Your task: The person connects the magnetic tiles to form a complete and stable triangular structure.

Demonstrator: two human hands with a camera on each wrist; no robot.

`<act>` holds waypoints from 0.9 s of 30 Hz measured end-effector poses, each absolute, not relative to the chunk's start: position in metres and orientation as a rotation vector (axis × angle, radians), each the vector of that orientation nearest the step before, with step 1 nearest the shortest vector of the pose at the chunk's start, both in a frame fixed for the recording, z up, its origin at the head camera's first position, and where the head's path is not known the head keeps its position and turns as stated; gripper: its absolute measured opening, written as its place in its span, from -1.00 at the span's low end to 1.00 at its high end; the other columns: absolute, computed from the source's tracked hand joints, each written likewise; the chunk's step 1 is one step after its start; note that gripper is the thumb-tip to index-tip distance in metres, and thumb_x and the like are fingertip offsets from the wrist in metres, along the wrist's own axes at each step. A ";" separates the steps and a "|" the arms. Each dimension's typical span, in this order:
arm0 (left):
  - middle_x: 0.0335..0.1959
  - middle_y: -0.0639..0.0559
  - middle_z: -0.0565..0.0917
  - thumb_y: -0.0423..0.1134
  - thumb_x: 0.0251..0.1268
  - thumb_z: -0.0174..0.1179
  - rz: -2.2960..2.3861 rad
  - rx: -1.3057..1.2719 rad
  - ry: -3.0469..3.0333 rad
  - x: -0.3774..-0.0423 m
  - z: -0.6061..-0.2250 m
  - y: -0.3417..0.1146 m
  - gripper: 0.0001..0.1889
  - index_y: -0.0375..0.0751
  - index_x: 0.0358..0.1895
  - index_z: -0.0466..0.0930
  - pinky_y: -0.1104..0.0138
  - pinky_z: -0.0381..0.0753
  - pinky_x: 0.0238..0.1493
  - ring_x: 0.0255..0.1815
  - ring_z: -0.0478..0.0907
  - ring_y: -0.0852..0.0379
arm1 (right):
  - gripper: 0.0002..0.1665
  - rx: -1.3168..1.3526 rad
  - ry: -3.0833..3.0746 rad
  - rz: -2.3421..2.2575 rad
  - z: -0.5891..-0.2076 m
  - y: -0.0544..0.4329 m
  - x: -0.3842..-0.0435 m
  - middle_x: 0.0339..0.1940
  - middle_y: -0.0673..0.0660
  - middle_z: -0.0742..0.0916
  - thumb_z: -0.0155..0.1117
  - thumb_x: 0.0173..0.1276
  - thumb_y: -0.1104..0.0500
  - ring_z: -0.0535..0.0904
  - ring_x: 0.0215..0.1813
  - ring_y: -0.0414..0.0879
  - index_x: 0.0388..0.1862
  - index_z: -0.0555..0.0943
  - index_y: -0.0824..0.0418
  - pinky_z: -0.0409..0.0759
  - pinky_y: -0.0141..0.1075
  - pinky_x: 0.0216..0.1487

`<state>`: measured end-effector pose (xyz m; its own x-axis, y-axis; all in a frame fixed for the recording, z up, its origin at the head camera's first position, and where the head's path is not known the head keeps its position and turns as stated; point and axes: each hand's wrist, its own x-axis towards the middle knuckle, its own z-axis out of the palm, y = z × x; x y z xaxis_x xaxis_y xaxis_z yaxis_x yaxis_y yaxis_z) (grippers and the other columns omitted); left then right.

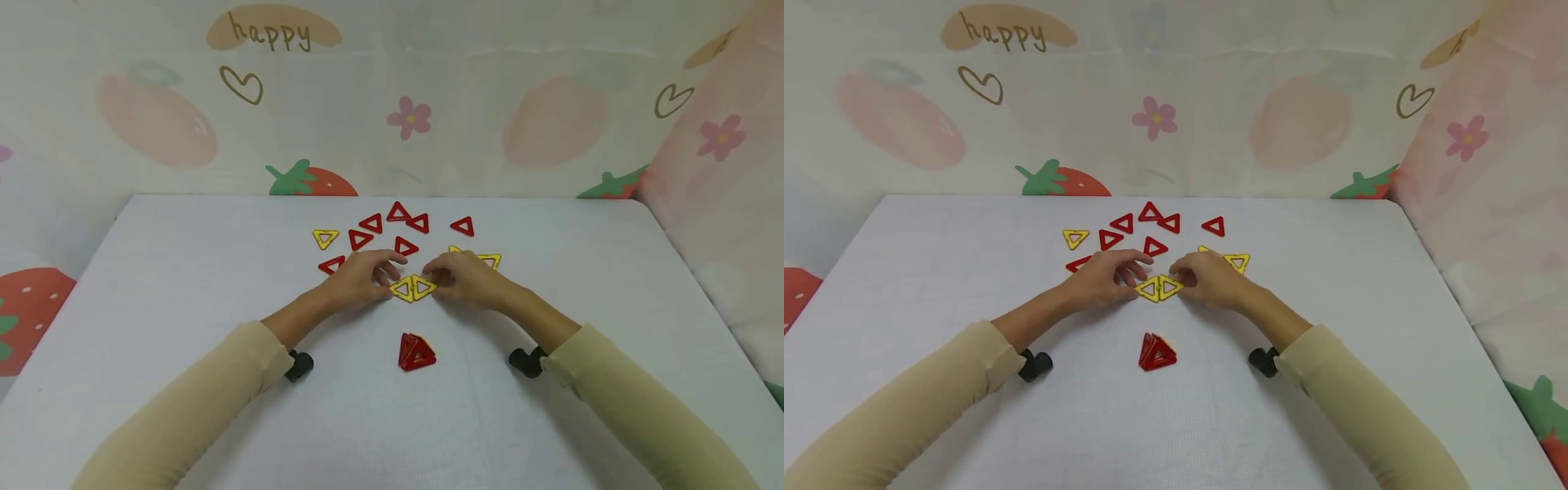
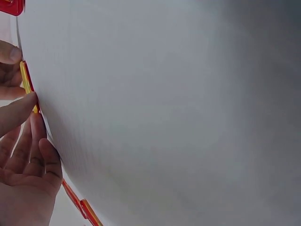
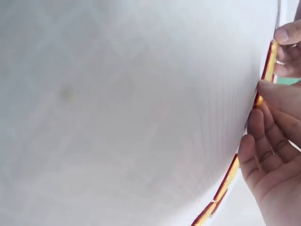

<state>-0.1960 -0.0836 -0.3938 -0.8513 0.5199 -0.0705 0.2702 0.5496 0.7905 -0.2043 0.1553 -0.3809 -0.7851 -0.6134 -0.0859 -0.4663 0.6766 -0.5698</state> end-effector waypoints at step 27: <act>-0.11 -0.06 0.68 -0.49 0.28 0.27 1.267 0.699 2.485 -0.193 -0.390 -0.083 -0.55 -0.25 0.24 0.51 0.26 0.60 0.03 -0.06 0.59 0.05 | -0.71 -0.918 2.598 -0.850 -0.384 0.155 -0.205 -0.26 0.07 0.71 0.42 0.25 0.34 0.55 -0.21 -0.09 -0.02 0.70 0.31 0.59 -0.26 -0.11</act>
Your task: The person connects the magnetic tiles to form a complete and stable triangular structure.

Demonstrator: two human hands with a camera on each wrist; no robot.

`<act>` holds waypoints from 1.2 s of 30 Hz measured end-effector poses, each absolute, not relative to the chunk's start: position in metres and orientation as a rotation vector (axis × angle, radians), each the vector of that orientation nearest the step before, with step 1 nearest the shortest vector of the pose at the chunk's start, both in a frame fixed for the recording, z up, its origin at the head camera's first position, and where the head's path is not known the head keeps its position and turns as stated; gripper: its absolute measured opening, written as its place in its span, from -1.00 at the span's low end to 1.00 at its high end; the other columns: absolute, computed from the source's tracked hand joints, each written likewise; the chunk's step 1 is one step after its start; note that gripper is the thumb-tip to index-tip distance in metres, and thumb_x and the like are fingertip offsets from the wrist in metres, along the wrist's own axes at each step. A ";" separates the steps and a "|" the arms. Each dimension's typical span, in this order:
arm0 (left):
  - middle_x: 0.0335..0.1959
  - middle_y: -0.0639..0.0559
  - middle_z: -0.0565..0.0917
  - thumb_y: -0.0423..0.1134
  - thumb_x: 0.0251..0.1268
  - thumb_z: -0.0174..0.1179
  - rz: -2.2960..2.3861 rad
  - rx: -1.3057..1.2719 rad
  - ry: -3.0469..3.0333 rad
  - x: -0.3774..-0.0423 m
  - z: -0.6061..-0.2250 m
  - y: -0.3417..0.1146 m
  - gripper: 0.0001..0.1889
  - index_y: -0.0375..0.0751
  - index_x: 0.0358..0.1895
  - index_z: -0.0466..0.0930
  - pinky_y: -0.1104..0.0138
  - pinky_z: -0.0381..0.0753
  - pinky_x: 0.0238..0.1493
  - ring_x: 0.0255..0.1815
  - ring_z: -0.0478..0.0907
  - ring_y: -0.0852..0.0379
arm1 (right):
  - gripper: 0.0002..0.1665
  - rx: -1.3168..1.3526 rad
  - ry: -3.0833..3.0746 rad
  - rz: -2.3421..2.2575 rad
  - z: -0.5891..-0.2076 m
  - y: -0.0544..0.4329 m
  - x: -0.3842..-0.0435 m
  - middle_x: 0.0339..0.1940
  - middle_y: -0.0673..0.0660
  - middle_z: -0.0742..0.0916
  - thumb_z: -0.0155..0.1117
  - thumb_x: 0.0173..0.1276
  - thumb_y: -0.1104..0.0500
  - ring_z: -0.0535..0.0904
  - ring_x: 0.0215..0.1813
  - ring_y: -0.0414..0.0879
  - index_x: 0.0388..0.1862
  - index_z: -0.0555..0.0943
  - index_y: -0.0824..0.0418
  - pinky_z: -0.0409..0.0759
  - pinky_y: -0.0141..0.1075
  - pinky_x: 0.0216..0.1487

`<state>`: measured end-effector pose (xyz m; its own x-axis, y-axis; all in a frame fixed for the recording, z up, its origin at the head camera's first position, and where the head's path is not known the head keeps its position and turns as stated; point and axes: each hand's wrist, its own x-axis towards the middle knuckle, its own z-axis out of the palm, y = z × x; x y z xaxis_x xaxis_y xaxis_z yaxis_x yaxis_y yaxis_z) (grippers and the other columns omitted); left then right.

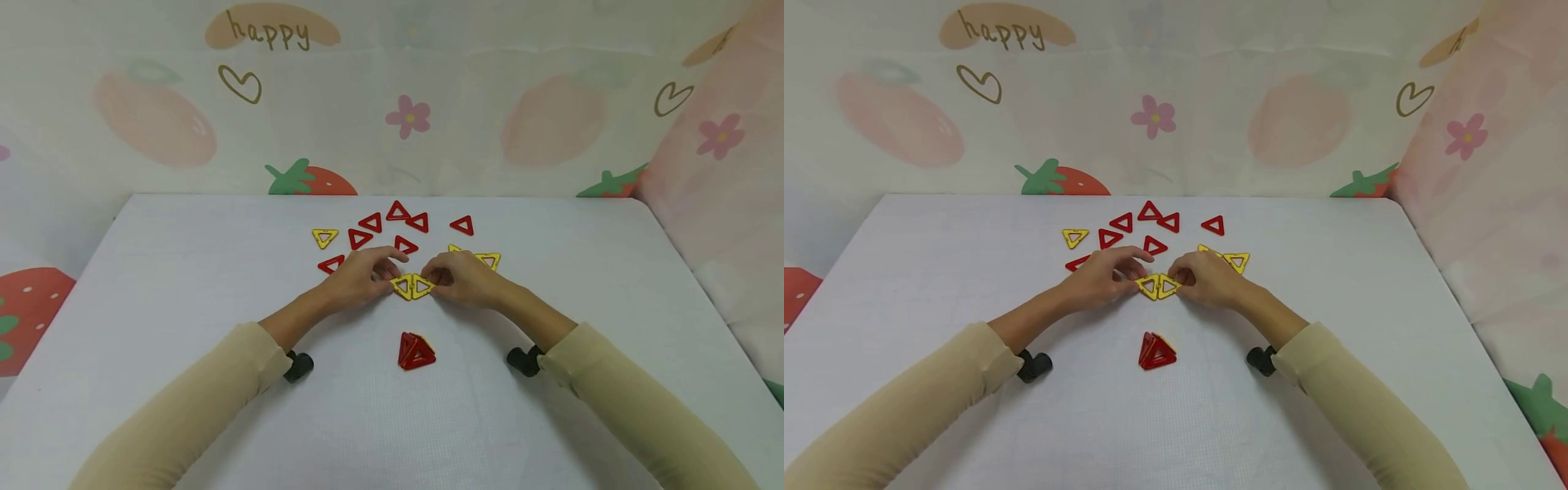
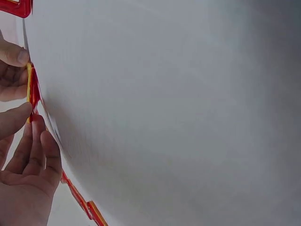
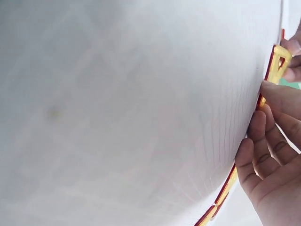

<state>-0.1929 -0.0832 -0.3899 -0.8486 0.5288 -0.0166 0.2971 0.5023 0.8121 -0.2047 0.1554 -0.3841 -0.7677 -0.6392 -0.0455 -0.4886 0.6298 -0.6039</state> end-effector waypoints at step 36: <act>-0.10 -0.14 0.67 -0.49 0.23 0.33 1.427 0.747 2.452 -0.189 -0.388 -0.074 -0.54 -0.33 0.21 0.51 0.31 0.64 0.00 -0.11 0.64 0.05 | -0.70 -0.889 2.593 -0.836 -0.385 0.152 -0.203 -0.30 0.02 0.71 0.48 0.22 0.28 0.55 -0.22 -0.10 -0.05 0.71 0.24 0.58 -0.30 -0.13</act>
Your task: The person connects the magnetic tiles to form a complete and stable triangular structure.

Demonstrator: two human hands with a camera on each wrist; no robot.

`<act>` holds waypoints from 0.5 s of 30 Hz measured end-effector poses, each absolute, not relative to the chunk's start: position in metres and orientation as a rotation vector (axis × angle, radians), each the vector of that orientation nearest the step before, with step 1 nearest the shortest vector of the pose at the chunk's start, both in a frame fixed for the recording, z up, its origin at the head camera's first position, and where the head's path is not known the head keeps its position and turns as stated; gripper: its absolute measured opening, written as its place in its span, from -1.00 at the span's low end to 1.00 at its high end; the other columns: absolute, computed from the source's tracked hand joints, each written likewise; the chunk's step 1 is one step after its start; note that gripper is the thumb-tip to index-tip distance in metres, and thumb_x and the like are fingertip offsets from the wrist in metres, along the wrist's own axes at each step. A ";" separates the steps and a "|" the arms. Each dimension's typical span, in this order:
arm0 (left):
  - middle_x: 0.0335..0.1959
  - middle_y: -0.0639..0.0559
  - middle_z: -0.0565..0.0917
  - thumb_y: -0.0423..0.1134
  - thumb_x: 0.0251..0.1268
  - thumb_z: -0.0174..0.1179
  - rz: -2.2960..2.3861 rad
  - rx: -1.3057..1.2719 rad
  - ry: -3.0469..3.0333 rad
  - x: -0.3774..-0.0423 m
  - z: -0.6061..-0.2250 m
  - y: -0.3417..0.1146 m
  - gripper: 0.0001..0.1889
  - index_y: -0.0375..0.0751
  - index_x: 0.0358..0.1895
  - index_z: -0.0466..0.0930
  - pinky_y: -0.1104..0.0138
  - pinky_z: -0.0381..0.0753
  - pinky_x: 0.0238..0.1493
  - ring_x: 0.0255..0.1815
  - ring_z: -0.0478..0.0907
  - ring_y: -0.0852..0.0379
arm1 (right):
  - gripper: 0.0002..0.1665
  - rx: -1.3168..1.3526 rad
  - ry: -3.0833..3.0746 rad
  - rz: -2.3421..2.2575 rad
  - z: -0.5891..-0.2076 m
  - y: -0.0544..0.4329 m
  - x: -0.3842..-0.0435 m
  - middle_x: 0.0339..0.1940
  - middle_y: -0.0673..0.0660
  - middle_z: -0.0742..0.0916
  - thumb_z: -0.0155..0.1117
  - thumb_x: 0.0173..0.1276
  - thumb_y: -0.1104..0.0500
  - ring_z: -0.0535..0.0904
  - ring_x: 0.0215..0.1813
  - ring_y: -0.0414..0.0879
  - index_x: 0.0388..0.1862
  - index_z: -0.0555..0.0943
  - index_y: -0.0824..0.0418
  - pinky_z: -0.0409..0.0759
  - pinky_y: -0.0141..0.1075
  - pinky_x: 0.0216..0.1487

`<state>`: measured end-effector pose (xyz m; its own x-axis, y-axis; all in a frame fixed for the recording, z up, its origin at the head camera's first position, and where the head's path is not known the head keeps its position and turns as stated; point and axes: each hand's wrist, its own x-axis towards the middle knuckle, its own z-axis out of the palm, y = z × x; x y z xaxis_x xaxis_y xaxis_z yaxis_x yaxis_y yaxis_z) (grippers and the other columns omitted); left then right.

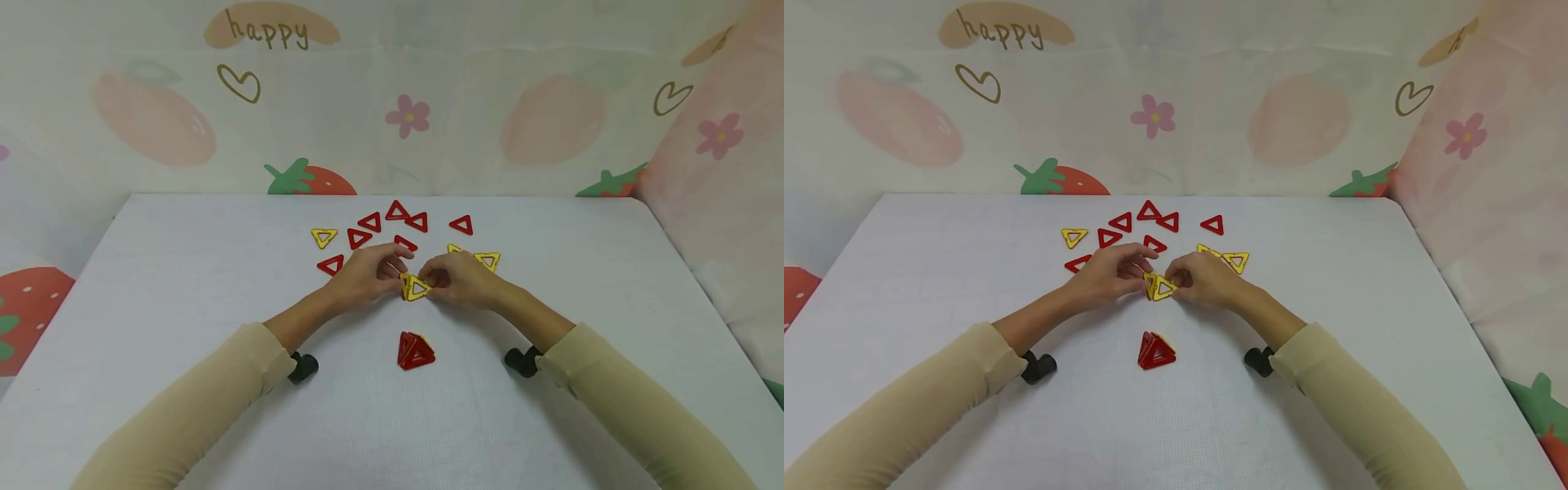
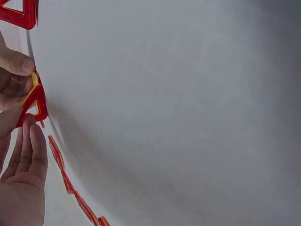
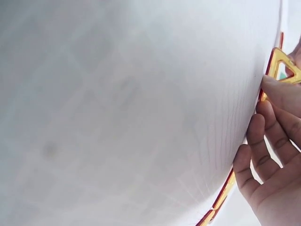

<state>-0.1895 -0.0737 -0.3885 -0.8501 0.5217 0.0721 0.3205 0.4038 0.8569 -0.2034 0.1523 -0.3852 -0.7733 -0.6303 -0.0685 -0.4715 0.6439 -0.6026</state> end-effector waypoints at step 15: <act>-0.12 -0.08 0.67 -0.40 0.21 0.39 1.365 0.750 2.460 -0.189 -0.391 -0.069 -0.51 -0.29 0.22 0.50 0.35 0.65 -0.05 -0.14 0.65 0.07 | -0.73 -0.912 2.599 -0.813 -0.386 0.151 -0.202 -0.37 -0.01 0.66 0.47 0.22 0.27 0.52 -0.25 -0.11 -0.07 0.71 0.22 0.55 -0.30 -0.18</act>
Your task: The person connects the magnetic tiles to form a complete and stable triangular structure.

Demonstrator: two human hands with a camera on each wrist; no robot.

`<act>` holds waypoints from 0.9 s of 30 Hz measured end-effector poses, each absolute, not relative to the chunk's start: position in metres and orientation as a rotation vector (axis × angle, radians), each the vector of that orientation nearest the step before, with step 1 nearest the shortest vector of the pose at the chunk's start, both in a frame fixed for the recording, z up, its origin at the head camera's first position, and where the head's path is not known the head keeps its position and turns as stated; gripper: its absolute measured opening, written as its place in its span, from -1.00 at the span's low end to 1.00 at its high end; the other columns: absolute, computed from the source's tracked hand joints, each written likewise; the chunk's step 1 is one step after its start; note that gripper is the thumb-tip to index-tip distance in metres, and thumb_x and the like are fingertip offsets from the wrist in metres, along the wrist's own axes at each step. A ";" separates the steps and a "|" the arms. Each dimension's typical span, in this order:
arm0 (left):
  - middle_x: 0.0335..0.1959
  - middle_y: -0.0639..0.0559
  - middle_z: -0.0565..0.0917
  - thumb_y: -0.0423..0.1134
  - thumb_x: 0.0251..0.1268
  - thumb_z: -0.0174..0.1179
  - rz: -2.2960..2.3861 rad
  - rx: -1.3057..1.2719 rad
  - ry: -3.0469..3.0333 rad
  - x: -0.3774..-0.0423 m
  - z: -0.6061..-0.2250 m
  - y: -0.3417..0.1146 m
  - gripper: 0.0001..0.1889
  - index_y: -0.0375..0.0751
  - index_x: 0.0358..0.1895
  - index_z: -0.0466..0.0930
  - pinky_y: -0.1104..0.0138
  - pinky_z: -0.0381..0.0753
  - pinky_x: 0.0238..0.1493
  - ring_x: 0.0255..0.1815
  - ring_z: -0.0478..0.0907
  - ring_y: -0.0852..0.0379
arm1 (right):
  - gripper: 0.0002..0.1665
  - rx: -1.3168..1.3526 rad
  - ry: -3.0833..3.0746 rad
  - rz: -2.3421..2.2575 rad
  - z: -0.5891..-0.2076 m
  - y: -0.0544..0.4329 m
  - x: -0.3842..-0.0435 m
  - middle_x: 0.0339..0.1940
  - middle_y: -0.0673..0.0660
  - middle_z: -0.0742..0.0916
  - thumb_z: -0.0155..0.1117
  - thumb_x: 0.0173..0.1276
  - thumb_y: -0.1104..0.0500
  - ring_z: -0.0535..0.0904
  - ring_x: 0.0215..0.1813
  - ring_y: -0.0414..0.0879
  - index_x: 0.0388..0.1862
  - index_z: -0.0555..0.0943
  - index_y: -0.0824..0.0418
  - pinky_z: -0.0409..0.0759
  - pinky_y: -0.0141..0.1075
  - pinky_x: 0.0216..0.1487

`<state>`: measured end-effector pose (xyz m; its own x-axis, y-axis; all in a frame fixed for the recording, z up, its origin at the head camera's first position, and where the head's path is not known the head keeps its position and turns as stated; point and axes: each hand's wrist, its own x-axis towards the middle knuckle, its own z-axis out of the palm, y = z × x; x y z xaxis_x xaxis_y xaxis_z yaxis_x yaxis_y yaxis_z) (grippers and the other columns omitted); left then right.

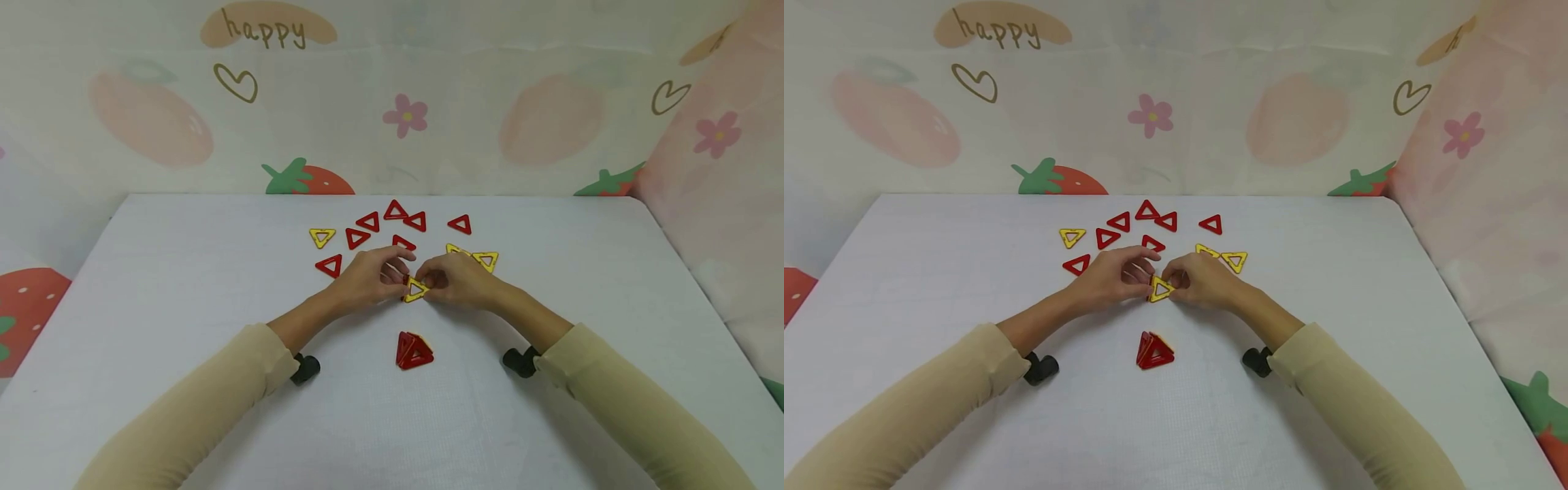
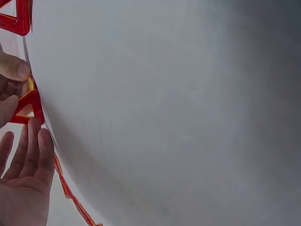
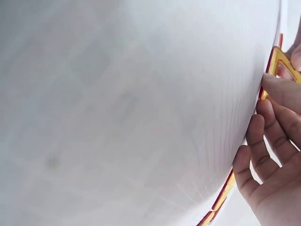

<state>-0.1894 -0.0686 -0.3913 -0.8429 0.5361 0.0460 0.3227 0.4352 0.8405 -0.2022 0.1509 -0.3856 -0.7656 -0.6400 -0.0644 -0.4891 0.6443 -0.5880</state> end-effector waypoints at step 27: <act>-0.11 -0.02 0.69 -0.31 0.22 0.40 1.295 0.727 2.446 -0.191 -0.393 -0.073 -0.69 -0.29 0.01 0.64 0.37 0.62 -0.04 -0.16 0.63 0.13 | -0.31 -0.662 2.700 -0.894 -0.372 0.190 -0.229 0.31 0.17 0.59 0.42 0.28 0.21 0.45 0.32 0.11 0.39 0.47 0.18 0.37 0.15 0.33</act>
<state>-0.1905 -0.0729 -0.3935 -0.8344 0.5511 -0.0112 0.3005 0.4719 0.8289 -0.2291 0.1898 -0.3718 -0.8740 -0.4815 -0.0662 -0.3468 0.7134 -0.6090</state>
